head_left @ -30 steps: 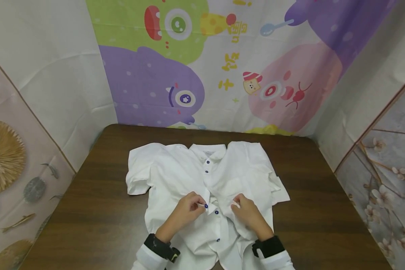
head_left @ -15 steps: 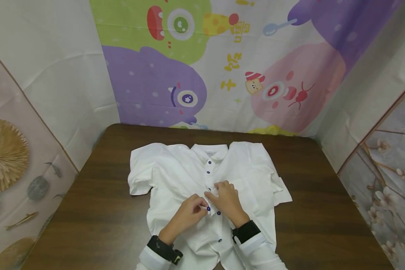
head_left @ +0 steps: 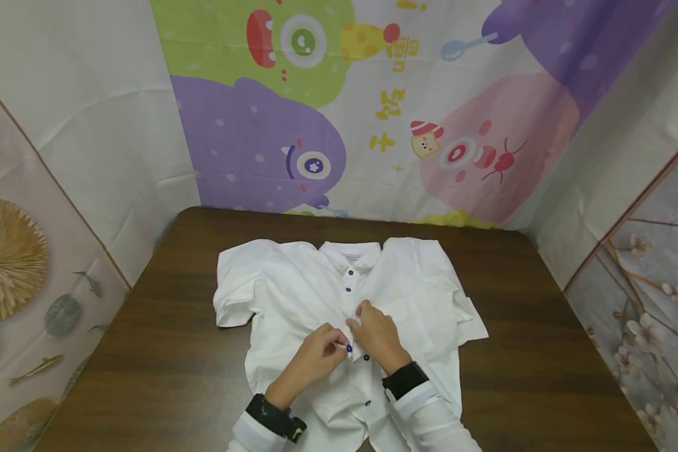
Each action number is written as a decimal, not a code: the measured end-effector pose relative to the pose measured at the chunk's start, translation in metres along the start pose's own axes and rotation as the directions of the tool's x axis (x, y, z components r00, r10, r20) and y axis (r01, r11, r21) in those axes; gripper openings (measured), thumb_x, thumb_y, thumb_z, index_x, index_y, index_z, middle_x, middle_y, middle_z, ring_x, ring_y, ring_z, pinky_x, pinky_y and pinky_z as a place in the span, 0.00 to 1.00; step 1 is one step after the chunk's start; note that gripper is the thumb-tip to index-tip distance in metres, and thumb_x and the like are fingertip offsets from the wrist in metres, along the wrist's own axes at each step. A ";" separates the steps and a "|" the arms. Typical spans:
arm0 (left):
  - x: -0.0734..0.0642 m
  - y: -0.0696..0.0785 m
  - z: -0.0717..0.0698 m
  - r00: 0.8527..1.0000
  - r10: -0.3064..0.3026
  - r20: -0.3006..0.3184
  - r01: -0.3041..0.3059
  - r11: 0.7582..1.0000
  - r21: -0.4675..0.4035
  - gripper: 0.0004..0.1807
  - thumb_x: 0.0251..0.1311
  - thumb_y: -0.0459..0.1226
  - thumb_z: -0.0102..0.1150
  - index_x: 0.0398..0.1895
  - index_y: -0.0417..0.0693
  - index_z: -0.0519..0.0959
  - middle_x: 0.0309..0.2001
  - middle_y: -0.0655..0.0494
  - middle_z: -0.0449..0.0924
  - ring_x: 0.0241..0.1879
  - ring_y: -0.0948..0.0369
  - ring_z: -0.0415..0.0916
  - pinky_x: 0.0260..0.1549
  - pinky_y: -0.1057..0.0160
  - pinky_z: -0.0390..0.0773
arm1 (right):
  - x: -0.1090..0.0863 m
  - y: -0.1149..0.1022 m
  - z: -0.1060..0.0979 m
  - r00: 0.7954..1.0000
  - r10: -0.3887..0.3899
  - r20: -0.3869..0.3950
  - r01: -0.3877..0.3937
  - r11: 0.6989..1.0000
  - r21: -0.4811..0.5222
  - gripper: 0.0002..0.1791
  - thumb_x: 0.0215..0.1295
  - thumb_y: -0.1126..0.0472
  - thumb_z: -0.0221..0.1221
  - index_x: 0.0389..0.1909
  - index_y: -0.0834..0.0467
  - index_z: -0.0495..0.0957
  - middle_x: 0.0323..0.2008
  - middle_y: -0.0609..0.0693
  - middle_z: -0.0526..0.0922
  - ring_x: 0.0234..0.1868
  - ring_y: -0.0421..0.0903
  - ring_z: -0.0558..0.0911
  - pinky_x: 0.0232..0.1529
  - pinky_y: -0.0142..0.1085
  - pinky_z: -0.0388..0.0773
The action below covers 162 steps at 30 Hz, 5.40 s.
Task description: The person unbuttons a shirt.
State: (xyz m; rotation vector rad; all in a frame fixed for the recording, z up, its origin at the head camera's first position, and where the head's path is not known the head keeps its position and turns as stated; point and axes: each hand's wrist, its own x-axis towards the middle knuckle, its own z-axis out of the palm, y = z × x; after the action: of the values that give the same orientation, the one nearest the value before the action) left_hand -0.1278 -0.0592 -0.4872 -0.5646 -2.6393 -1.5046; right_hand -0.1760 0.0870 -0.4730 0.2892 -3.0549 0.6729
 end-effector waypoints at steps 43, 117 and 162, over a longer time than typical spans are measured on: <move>0.037 0.045 -0.018 0.936 0.164 -0.310 -0.195 0.978 -0.073 0.15 0.62 0.32 0.53 0.53 0.44 0.72 0.57 0.47 0.65 0.33 0.59 0.74 0.36 0.65 0.78 | -0.006 -0.020 -0.054 0.888 -0.063 -0.455 0.249 0.898 0.363 0.10 0.67 0.59 0.53 0.38 0.62 0.78 0.25 0.52 0.78 0.27 0.42 0.73 0.29 0.33 0.71; 0.030 0.059 -0.034 0.968 0.137 -0.209 -0.086 0.967 0.238 0.07 0.54 0.37 0.63 0.34 0.43 0.81 0.27 0.56 0.75 0.23 0.64 0.67 0.23 0.71 0.68 | -0.035 -0.023 -0.062 0.863 -0.297 -0.409 0.356 0.931 0.074 0.05 0.60 0.63 0.60 0.33 0.61 0.80 0.30 0.50 0.82 0.35 0.47 0.80 0.36 0.37 0.70; 0.012 0.048 -0.041 0.983 0.088 -0.159 -0.069 0.991 0.119 0.04 0.52 0.33 0.63 0.32 0.48 0.80 0.30 0.58 0.74 0.29 0.62 0.70 0.29 0.67 0.71 | -0.044 0.006 -0.069 0.937 -0.082 -0.340 0.153 0.970 0.188 0.04 0.58 0.62 0.60 0.32 0.58 0.79 0.19 0.45 0.74 0.24 0.40 0.69 0.28 0.34 0.66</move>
State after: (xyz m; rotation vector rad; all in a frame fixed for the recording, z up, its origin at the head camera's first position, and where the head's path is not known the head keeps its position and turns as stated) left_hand -0.1287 -0.0684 -0.4239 -0.5067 -2.5259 -1.3105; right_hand -0.1363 0.1291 -0.4152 0.3212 -2.6293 0.9347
